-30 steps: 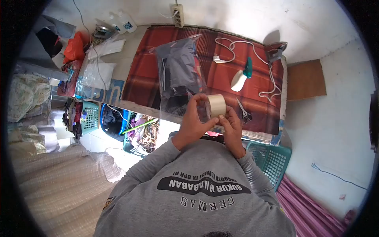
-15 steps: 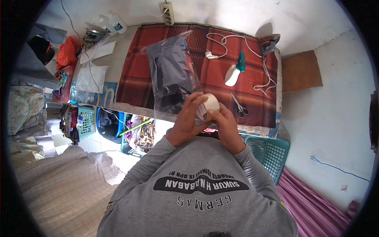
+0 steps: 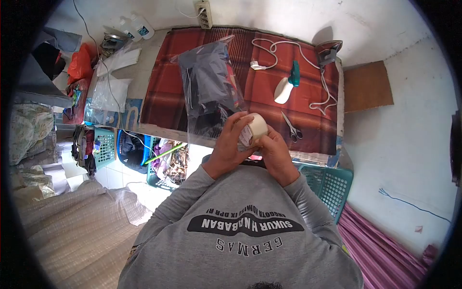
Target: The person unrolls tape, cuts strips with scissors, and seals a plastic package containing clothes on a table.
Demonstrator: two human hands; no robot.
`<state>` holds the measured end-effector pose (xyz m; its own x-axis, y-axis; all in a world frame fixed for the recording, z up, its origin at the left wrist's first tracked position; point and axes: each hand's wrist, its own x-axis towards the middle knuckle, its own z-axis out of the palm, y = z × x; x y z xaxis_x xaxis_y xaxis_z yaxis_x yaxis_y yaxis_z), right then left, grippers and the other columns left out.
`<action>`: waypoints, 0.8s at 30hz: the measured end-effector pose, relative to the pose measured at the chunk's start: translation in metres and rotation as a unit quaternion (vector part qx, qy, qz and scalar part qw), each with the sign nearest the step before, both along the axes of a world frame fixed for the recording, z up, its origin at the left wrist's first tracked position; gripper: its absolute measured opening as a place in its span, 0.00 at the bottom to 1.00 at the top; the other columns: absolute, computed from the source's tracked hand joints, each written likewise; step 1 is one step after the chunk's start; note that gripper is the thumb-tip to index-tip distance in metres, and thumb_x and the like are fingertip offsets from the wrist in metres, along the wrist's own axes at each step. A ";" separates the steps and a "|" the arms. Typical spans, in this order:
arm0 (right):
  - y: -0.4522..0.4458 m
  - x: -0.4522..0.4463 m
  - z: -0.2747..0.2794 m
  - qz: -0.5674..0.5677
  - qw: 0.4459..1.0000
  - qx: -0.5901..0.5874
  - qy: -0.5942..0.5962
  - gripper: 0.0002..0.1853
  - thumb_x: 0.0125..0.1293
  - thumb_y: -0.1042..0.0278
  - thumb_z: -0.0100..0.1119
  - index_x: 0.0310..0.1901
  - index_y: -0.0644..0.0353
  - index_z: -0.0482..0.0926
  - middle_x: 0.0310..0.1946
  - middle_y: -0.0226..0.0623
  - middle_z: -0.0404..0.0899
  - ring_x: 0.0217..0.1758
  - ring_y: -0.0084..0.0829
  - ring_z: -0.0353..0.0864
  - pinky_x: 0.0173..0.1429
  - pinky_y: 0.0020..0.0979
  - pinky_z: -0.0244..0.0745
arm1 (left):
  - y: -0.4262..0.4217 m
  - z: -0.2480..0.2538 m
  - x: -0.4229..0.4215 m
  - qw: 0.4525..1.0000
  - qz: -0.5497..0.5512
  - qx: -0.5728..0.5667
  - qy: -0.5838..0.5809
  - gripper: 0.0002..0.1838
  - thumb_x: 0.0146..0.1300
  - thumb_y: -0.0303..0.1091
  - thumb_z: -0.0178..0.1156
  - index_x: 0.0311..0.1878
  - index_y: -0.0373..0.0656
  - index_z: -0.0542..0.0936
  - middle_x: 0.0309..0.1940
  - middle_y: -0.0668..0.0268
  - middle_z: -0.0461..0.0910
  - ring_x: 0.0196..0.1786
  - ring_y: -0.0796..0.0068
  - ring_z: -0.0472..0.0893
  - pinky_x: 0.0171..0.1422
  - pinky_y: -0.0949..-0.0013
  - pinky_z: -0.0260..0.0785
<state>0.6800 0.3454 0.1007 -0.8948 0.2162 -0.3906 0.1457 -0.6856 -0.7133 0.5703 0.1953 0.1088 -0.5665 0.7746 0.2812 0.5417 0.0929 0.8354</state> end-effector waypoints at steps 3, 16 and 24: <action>-0.004 -0.004 0.002 -0.012 1.000 0.002 0.007 0.28 0.69 0.76 0.58 0.71 0.63 0.75 0.59 0.35 0.85 0.59 0.27 0.86 0.63 0.31 0.82 | 0.001 0.002 0.000 1.000 0.007 0.005 0.011 0.47 0.56 0.30 0.82 0.78 0.46 0.69 0.74 0.51 0.67 0.76 0.43 0.73 0.78 0.49 0.71; -0.003 -0.005 0.007 0.000 1.000 -0.020 0.015 0.28 0.68 0.75 0.59 0.70 0.61 0.75 0.58 0.32 0.84 0.57 0.25 0.85 0.63 0.31 0.80 | -0.002 -0.001 0.001 1.000 0.008 0.004 -0.006 0.48 0.55 0.29 0.83 0.79 0.45 0.69 0.76 0.50 0.66 0.77 0.44 0.71 0.80 0.50 0.68; -0.003 -0.005 0.002 0.005 1.000 -0.017 0.019 0.32 0.65 0.77 0.59 0.73 0.61 0.73 0.59 0.32 0.83 0.57 0.26 0.84 0.63 0.31 0.80 | -0.003 -0.002 0.002 1.000 0.012 -0.005 0.020 0.48 0.55 0.29 0.82 0.79 0.47 0.69 0.75 0.50 0.65 0.76 0.42 0.73 0.78 0.50 0.72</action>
<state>0.6754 0.3420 0.1029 -0.9109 0.1952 -0.3635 0.1255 -0.7081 -0.6948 0.5722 0.1925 0.1068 -0.5737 0.7639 0.2955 0.5720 0.1154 0.8121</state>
